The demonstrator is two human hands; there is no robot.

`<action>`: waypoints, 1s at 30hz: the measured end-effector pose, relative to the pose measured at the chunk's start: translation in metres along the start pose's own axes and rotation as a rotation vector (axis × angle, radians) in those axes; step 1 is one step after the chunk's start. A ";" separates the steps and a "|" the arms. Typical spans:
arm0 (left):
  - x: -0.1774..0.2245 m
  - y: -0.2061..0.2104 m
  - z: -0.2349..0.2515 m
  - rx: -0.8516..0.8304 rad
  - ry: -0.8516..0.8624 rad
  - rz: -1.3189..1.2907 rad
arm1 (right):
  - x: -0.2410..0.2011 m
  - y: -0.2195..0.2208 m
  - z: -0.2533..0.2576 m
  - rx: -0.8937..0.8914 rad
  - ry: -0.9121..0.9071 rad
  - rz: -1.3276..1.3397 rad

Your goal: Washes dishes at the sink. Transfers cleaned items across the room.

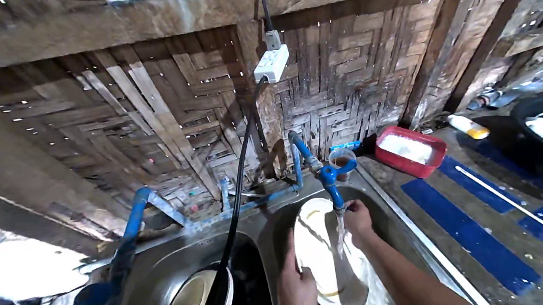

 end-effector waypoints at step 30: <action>0.011 0.119 -0.035 0.223 0.148 0.859 | 0.076 -0.125 -0.113 -0.892 0.047 0.111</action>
Point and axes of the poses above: each hand's wrist, its own z-axis towards the middle knuckle, its own y-axis out of the palm, x = y × z, the point moved 7 cm from there along z, towards the middle knuckle, and after that the axes turned 9 degrees about -y, right-handed, at the moved point
